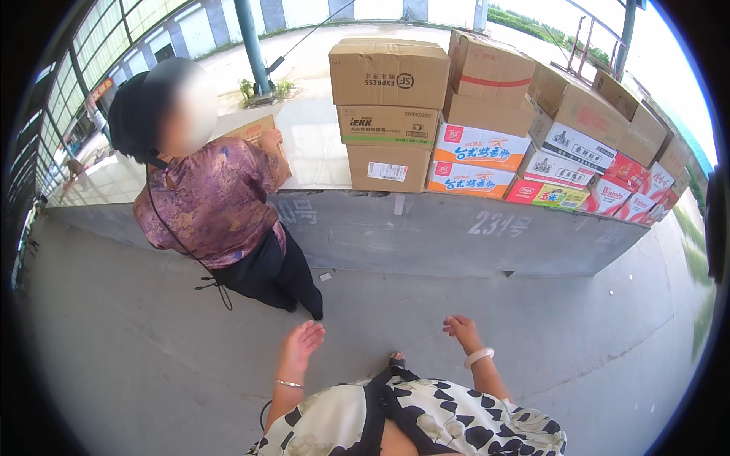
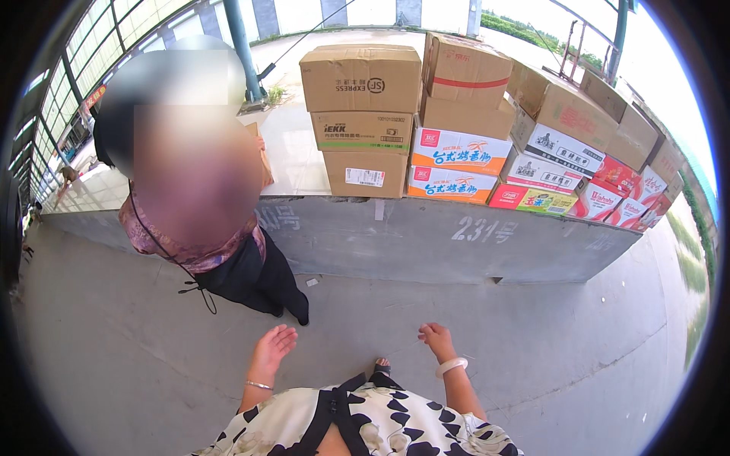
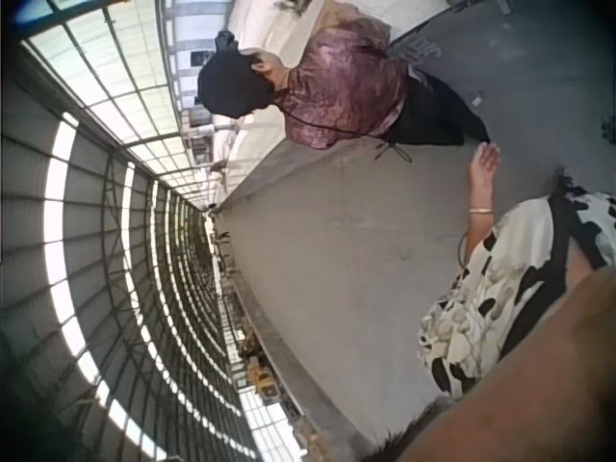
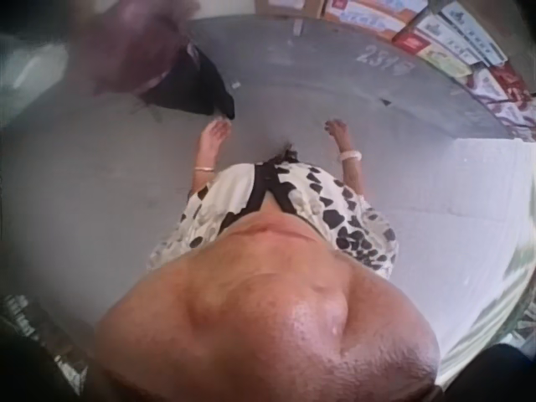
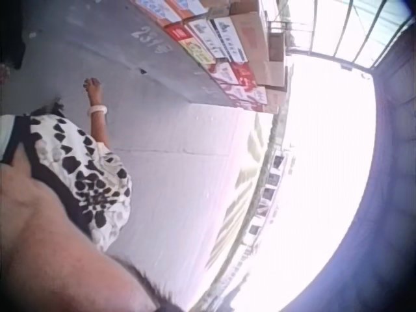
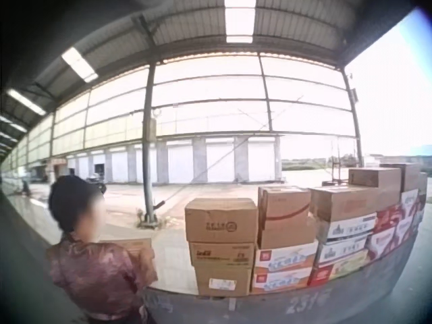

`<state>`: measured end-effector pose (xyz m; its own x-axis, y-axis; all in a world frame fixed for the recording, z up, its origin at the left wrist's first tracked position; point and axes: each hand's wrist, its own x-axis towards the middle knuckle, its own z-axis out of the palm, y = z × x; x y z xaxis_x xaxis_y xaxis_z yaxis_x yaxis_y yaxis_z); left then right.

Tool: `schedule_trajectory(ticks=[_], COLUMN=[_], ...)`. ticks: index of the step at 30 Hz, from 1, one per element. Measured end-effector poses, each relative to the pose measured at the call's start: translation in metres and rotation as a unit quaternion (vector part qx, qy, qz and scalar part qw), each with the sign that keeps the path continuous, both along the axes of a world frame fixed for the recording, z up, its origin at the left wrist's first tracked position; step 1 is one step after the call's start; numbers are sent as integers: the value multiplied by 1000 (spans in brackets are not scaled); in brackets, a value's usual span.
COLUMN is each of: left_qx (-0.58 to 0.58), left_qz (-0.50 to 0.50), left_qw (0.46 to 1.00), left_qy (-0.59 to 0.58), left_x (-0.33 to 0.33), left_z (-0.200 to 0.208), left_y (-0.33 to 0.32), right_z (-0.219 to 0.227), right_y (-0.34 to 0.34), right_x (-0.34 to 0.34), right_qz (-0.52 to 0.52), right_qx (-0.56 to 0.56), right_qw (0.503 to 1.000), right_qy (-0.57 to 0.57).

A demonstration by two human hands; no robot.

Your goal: The person carries cardboard boxes by hand and places them onto a concrete ledge in a warehouse. They repeatedly pick up boxes from the floor or a stack and lift them to the ledge, arranging them in a pile.

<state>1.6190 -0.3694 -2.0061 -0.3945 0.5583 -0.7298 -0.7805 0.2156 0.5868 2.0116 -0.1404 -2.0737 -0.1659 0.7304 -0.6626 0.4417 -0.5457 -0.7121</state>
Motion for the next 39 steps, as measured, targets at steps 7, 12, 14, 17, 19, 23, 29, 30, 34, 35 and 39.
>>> schedule_trajectory(ticks=[7, 12, 14, 17, 19, 23, 29, 30, 34, 35, 39], left_qx=[-8, 64, 97, 157, 188, 254, 314, 320, 329, 332, 339], left_qz=[-14, -39, -39, -40, -39, -32, -17, -18, -35, -40, -59], left_qw=[995, 975, 969, 952, 941, 876, 839, 836, 831, 830, 831], left_qy=[99, 209, 223, 260, 279, 410, 445, 446, 446, 446, 436], left_x=[10, -9, -18, -31, -36, -48, -66, -66, -66, -66, -69], left_z=[37, 61, 72, 94, 113, 143, 187, 191, 205, 210, 222], left_y=[48, 108, 142, 196, 231, 284, 340, 347, 372, 376, 390], right_z=[96, 167, 191, 231, 249, 280, 310, 311, 312, 312, 310], right_y=[106, 139, 148, 164, 173, 197, 220, 223, 231, 234, 244], right_x=[-94, -134, -139, -146, -144, -153, -169, -169, -169, -170, -171], right_qz=[32, 7, -7, 9, 13, 24, -21, -27, -34, -35, -51], right_qx=[185, 292, 336, 426, 515, 664, 719, 717, 700, 699, 694], right_qw=[978, 943, 920, 888, 851, 747, 695, 697, 713, 714, 718], right_qy=[87, 161, 201, 170, 97, 3, -11, -14, 21, 21, 15])
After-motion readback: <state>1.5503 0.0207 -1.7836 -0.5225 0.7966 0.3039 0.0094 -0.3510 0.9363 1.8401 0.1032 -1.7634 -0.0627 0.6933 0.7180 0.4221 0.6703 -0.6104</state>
